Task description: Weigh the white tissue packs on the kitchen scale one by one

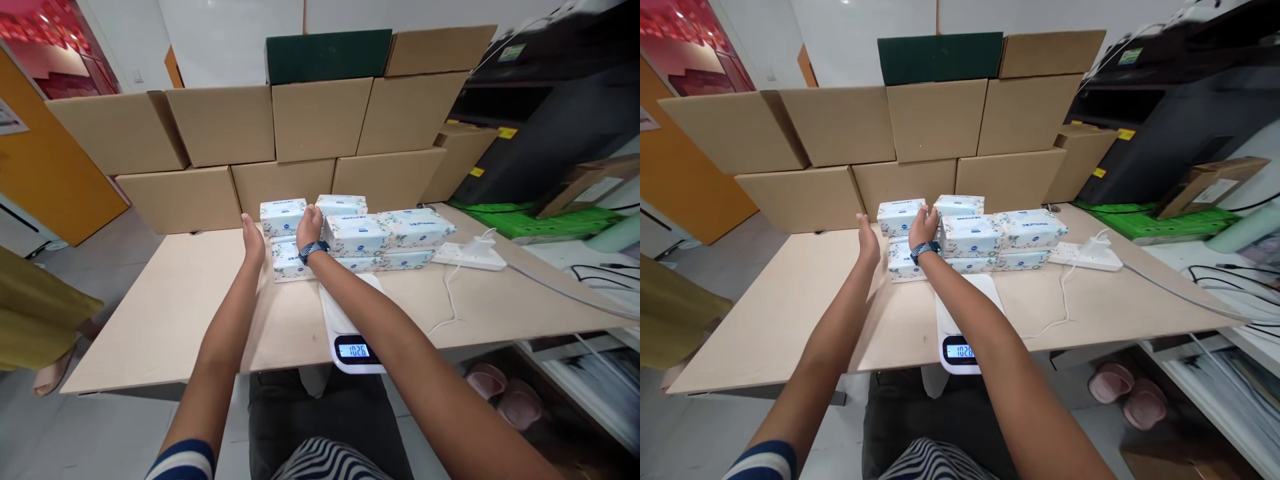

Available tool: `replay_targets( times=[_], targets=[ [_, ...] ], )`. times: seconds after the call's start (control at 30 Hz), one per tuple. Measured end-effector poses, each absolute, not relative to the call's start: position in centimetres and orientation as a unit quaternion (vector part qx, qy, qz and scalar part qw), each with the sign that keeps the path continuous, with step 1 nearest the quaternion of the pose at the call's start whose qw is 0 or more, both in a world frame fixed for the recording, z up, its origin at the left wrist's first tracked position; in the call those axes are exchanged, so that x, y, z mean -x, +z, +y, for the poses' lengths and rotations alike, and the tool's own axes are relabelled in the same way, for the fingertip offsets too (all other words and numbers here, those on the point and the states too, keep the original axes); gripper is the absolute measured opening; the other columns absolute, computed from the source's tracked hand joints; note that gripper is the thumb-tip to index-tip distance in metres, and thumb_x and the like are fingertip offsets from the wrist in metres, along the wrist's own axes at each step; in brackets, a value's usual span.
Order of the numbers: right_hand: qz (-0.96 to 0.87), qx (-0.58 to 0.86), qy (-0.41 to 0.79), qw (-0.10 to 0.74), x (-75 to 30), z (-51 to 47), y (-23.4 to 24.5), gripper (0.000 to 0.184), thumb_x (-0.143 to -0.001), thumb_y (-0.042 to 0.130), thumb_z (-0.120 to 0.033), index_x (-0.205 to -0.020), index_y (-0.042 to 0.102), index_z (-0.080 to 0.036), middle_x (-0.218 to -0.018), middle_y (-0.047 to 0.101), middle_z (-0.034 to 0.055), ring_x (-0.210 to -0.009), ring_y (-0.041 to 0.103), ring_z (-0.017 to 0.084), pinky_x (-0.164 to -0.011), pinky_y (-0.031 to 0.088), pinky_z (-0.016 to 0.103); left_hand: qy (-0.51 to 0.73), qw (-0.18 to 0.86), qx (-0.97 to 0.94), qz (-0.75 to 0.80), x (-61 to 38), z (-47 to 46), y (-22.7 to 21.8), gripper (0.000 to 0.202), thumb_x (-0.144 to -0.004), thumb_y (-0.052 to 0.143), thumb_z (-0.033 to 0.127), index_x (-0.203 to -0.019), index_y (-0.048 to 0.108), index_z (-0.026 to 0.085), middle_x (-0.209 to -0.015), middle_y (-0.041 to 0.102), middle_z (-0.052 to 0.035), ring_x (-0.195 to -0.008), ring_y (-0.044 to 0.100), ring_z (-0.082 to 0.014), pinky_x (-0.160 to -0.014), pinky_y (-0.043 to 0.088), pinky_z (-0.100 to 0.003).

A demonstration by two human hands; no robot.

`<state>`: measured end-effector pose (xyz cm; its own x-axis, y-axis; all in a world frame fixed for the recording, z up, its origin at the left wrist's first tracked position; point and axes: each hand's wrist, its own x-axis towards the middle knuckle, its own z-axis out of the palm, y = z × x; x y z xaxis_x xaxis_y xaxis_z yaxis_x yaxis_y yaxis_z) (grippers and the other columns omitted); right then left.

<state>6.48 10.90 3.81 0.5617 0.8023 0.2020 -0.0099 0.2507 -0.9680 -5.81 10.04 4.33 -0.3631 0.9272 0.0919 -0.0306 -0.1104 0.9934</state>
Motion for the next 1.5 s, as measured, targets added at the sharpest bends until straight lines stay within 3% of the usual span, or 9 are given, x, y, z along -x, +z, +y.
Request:
replay_targets(
  times=[0.17, 0.3, 0.47, 0.53, 0.7, 0.9, 1.13, 1.27, 1.5],
  targets=[
    [-0.334, 0.575, 0.305, 0.682, -6.9, 10.4, 4.3, 0.069, -0.107, 0.029, -0.048, -0.159, 0.044, -0.005, -0.173, 0.041, 0.0213, -0.165, 0.036, 0.026, -0.136, 0.023, 0.046, 0.610, 0.397, -0.436, 0.529, 7.8, 10.1, 4.7, 0.085, -0.106, 0.011, 0.073, -0.172, 0.030, 0.023, -0.184, 0.017, -0.0042, -0.171, 0.011, -0.0164, -0.139, 0.010, -0.036],
    [-0.331, 0.588, 0.327, 0.662, -6.8, 9.6, 5.2, 0.068, -0.107, 0.031, -0.045, -0.160, 0.043, -0.005, -0.173, 0.041, 0.0214, -0.165, 0.035, 0.028, -0.136, 0.024, 0.049, 0.634, 0.391, -0.421, 0.518, 7.5, 9.9, 4.8, 0.082, -0.108, 0.012, 0.070, -0.169, 0.035, 0.021, -0.184, 0.016, -0.0065, -0.172, 0.006, -0.0176, -0.139, 0.008, -0.039],
    [-0.368, 0.582, 0.338, 0.641, -5.5, 8.5, 6.9, 0.079, -0.099, 0.058, -0.051, -0.160, 0.043, -0.004, -0.170, 0.043, 0.0255, -0.165, 0.035, 0.036, -0.136, 0.024, 0.055, 0.658, 0.459, -0.491, 0.341, 4.6, 9.4, 5.5, 0.073, -0.108, 0.026, 0.073, -0.148, 0.062, 0.023, -0.163, 0.060, -0.0095, -0.162, 0.044, -0.0223, -0.135, 0.032, -0.044],
    [-0.428, 0.543, 0.288, 0.663, -5.2, 7.6, 8.2, 0.089, -0.096, 0.062, -0.060, -0.165, 0.036, -0.011, -0.174, 0.037, 0.0211, -0.167, 0.028, 0.034, -0.138, 0.021, 0.053, 0.679, 0.445, -0.510, 0.284, 4.4, 8.6, 7.0, 0.073, -0.106, 0.026, 0.076, -0.149, 0.060, 0.028, -0.159, 0.063, -0.0067, -0.157, 0.051, -0.0203, -0.135, 0.035, -0.042],
    [-0.598, 0.367, 0.158, 0.695, -6.7, 1.6, 12.4, 0.087, -0.101, 0.041, -0.080, -0.172, 0.020, -0.034, -0.176, 0.031, 0.0056, -0.168, 0.027, 0.030, -0.136, 0.026, 0.057, 0.727, 0.315, -0.575, 0.206, 5.8, 2.1, 13.1, 0.088, -0.097, 0.014, 0.090, -0.154, 0.054, 0.035, -0.166, 0.055, 0.0038, -0.164, 0.038, -0.0184, -0.137, 0.031, -0.036],
    [-0.662, 0.288, 0.120, 0.681, -12.7, -10.5, 12.0, 0.078, -0.103, 0.057, -0.063, -0.171, 0.030, -0.037, -0.178, 0.034, 0.0011, -0.167, 0.030, 0.028, -0.138, 0.029, 0.050, 0.662, 0.208, -0.699, 0.173, 5.1, -8.6, 16.0, 0.065, -0.103, 0.018, 0.081, -0.143, 0.062, 0.056, -0.167, 0.039, 0.0342, -0.172, 0.004, -0.0191, -0.144, 0.011, -0.037],
    [-0.568, 0.390, 0.190, 0.700, -18.9, -17.7, 2.6, 0.066, -0.104, 0.062, -0.048, -0.166, 0.043, -0.039, -0.176, 0.041, -0.0019, -0.164, 0.038, 0.029, -0.134, 0.038, 0.051, 0.519, 0.363, -0.759, 0.154, 2.5, -12.4, 6.2, 0.084, -0.095, 0.032, 0.089, -0.170, 0.023, 0.052, -0.182, 0.005, 0.0230, -0.171, -0.008, -0.0328, -0.142, 0.002, -0.056],
    [-0.510, 0.469, 0.255, 0.675, -20.4, -18.4, 0.3, 0.061, -0.105, 0.059, -0.052, -0.164, 0.048, -0.039, -0.171, 0.049, 0.0015, -0.159, 0.047, 0.030, -0.132, 0.043, 0.054, 0.494, 0.492, -0.678, 0.235, 1.2, -13.4, 3.2, 0.079, -0.096, 0.033, 0.086, -0.168, 0.029, 0.053, -0.182, 0.009, 0.0200, -0.172, -0.003, -0.0309, -0.143, 0.002, -0.051],
    [-0.491, 0.492, 0.265, 0.669, -21.8, -18.6, -0.6, 0.062, -0.103, 0.065, -0.051, -0.162, 0.051, -0.039, -0.168, 0.053, 0.0033, -0.155, 0.052, 0.033, -0.129, 0.047, 0.056, 0.471, 0.547, -0.642, 0.259, -0.4, -13.0, 1.9, 0.090, -0.091, 0.038, 0.089, -0.170, 0.028, 0.048, -0.183, 0.014, 0.0155, -0.172, -0.001, -0.0285, -0.143, 0.004, -0.045]
  ],
)
